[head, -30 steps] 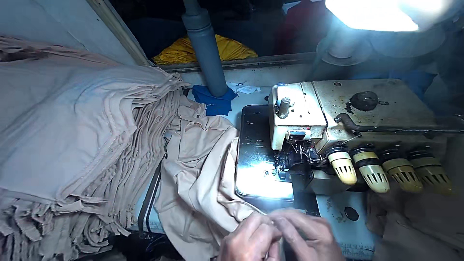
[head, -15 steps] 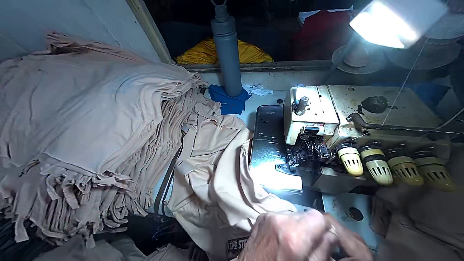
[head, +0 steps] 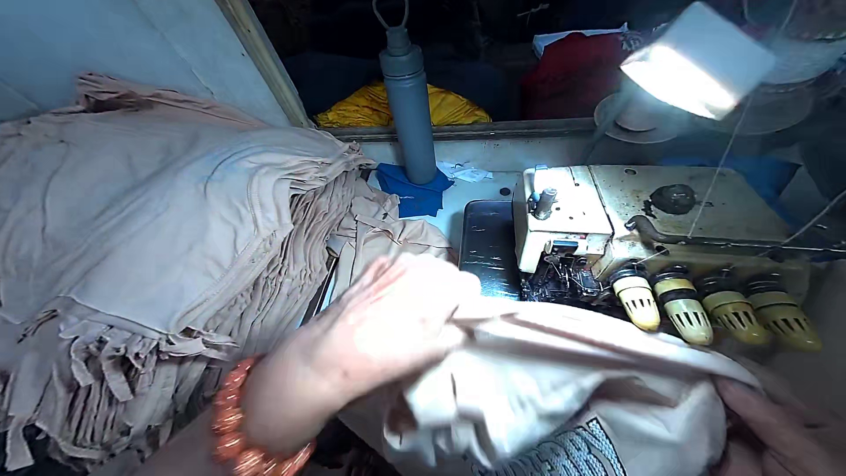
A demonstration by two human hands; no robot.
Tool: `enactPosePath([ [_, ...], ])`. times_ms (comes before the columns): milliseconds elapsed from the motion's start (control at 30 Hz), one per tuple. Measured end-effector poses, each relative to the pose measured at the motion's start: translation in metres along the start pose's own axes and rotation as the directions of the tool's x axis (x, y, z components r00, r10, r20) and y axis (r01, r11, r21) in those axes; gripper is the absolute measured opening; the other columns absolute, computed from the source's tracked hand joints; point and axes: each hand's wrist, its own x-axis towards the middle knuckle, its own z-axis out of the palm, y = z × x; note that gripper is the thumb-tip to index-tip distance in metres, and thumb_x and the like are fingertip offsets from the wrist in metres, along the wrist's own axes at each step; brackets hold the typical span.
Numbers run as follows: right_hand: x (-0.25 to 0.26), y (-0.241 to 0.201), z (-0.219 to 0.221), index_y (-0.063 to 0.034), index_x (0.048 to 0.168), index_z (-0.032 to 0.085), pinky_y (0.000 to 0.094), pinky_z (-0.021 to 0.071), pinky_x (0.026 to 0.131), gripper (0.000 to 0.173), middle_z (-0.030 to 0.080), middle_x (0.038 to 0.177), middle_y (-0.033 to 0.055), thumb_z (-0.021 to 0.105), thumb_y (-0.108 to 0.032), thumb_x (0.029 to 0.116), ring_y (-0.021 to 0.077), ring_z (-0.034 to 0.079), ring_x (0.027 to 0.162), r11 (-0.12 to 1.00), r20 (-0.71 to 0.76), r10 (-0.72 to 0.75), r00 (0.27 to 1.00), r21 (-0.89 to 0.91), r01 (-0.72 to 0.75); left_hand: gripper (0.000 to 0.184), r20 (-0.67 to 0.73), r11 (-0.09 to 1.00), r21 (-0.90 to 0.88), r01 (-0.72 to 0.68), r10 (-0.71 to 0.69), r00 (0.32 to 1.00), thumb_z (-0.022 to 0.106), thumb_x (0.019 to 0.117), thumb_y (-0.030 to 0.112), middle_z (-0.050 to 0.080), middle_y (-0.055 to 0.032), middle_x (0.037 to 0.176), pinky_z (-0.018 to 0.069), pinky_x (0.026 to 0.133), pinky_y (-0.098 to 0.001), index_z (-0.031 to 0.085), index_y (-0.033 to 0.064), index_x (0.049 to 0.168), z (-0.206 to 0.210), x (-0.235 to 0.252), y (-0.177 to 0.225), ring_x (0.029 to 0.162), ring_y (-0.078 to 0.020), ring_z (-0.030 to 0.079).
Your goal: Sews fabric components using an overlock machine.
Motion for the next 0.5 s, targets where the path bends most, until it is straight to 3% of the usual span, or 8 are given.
enactPosePath([
  [33, 0.002, 0.004, 0.004, -0.0247, 0.101, 0.078, 0.0198, 0.0597, 0.081, 0.036, 0.078, 0.096, -0.0111, 0.048, -0.005, 0.1029, -0.0011, 0.071, 0.088, 1.000, -0.039, -0.005, 0.999, -0.009, 0.004, 0.011, -0.051, 0.998, 0.067, 0.018, -0.015, 0.999, 0.068, 0.0835, 0.022, 0.057, 0.0039, 0.068, 0.0471, 0.053, -0.0371, 0.066, 0.0176, 0.074, 0.003, 0.009, -0.007, 0.063, -0.0134, 0.061],
  [67, 0.004, 0.008, 0.008, -0.0222, 0.100, 0.077, 0.0205, 0.0600, 0.081, 0.038, 0.078, 0.094, -0.0101, 0.045, -0.002, 0.1024, -0.0003, 0.072, 0.087, 1.000, -0.073, -0.007, 0.997, -0.010, 0.006, 0.010, -0.099, 0.998, 0.050, 0.037, -0.032, 0.995, 0.067, 0.0860, 0.015, 0.060, 0.0022, 0.071, 0.0485, 0.056, -0.0372, 0.068, 0.0151, 0.076, 0.005, 0.019, -0.015, 0.066, -0.0139, 0.062],
  [133, 0.008, 0.014, 0.011, -0.0178, 0.100, 0.075, 0.0222, 0.0610, 0.081, 0.040, 0.078, 0.093, -0.0081, 0.040, 0.002, 0.1020, 0.0012, 0.072, 0.087, 1.000, -0.131, 0.004, 0.991, -0.001, -0.004, 0.011, -0.143, 0.988, -0.152, 0.019, -0.041, 0.989, 0.065, 0.0911, 0.008, 0.063, 0.0009, 0.071, 0.0458, 0.059, -0.0285, 0.071, 0.0089, 0.082, 0.007, 0.039, -0.032, 0.065, -0.0076, 0.058],
  [200, 0.011, 0.017, 0.011, -0.0163, 0.098, 0.074, 0.0221, 0.0614, 0.080, 0.041, 0.078, 0.091, -0.0075, 0.038, 0.002, 0.1025, 0.0016, 0.073, 0.085, 1.000, -0.196, 0.021, 0.980, 0.008, -0.020, 0.012, -0.152, 0.950, -0.308, -0.049, 0.001, 0.988, 0.067, 0.0909, 0.010, 0.060, 0.0033, 0.067, 0.0414, 0.056, -0.0188, 0.071, 0.0059, 0.081, 0.016, 0.055, -0.048, 0.061, 0.0007, 0.053],
  [400, 0.013, 0.019, 0.001, -0.0158, 0.100, 0.071, 0.0231, 0.0609, 0.086, 0.040, 0.078, 0.094, -0.0077, 0.035, 0.002, 0.1049, 0.0020, 0.073, 0.090, 0.998, -0.263, 0.050, 0.964, 0.050, -0.038, 0.024, -0.042, 0.946, -0.321, -0.041, 0.029, 0.999, 0.074, 0.0899, 0.022, 0.051, 0.0054, 0.061, 0.0349, 0.053, -0.0215, 0.065, 0.0082, 0.073, 0.022, 0.075, -0.055, 0.056, -0.0007, 0.046],
  [500, 0.015, 0.017, -0.007, -0.0131, 0.101, 0.069, 0.0231, 0.0613, 0.086, 0.037, 0.078, 0.093, -0.0083, 0.035, 0.003, 0.1044, 0.0019, 0.073, 0.090, 0.998, -0.322, 0.057, 0.945, 0.051, -0.042, 0.031, 0.166, 0.958, -0.286, -0.008, 0.058, 0.984, 0.083, 0.0813, 0.038, 0.056, 0.0063, 0.062, 0.0391, 0.052, -0.0243, 0.068, 0.0121, 0.074, 0.010, 0.076, -0.055, 0.058, -0.0027, 0.051],
])
